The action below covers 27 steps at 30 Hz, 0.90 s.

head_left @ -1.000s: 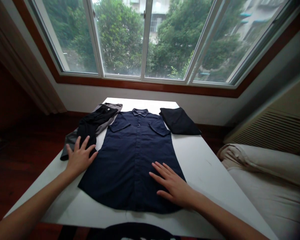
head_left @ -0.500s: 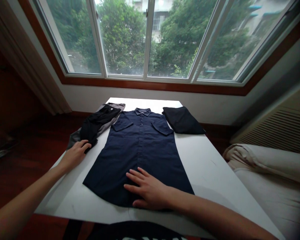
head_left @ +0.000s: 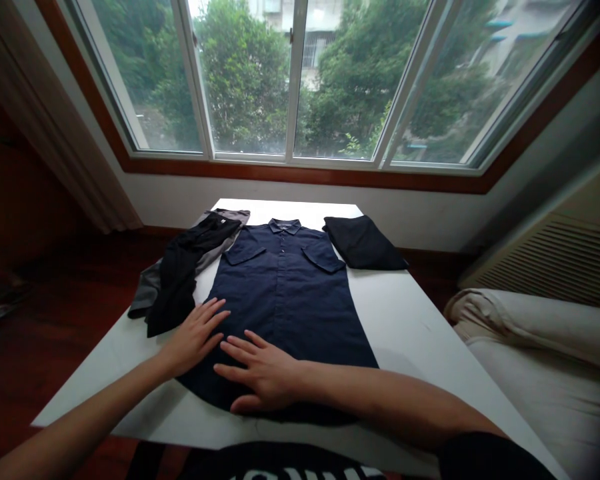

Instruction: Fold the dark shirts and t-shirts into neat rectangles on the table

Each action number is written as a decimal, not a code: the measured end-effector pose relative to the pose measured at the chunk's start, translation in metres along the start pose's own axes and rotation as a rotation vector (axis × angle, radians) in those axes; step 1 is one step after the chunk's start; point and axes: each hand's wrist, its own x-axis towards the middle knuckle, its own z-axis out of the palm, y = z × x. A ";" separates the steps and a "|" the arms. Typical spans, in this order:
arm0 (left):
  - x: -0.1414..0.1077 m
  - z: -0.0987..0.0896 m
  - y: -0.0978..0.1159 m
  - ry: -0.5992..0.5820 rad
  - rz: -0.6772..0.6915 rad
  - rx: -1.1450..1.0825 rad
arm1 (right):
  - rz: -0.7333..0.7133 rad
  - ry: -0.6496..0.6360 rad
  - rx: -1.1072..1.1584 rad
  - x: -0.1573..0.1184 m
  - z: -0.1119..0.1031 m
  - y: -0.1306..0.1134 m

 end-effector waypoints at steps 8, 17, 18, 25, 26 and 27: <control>-0.008 0.027 0.003 -0.012 -0.027 0.016 | 0.107 0.066 0.057 -0.043 -0.012 0.034; 0.037 0.012 0.051 0.008 0.097 -0.129 | 0.419 0.161 -0.028 -0.114 -0.023 0.064; 0.041 0.010 0.059 -0.010 0.127 -0.154 | 0.477 0.176 -0.042 -0.121 -0.022 0.068; 0.056 -0.005 0.126 -0.295 0.436 -0.285 | 0.636 0.169 -0.087 -0.161 -0.015 0.106; 0.058 -0.006 0.133 -0.336 0.465 -0.301 | 0.667 0.194 -0.112 -0.164 -0.016 0.112; 0.060 -0.006 0.138 -0.374 0.491 -0.314 | 0.699 0.214 -0.135 -0.167 -0.017 0.119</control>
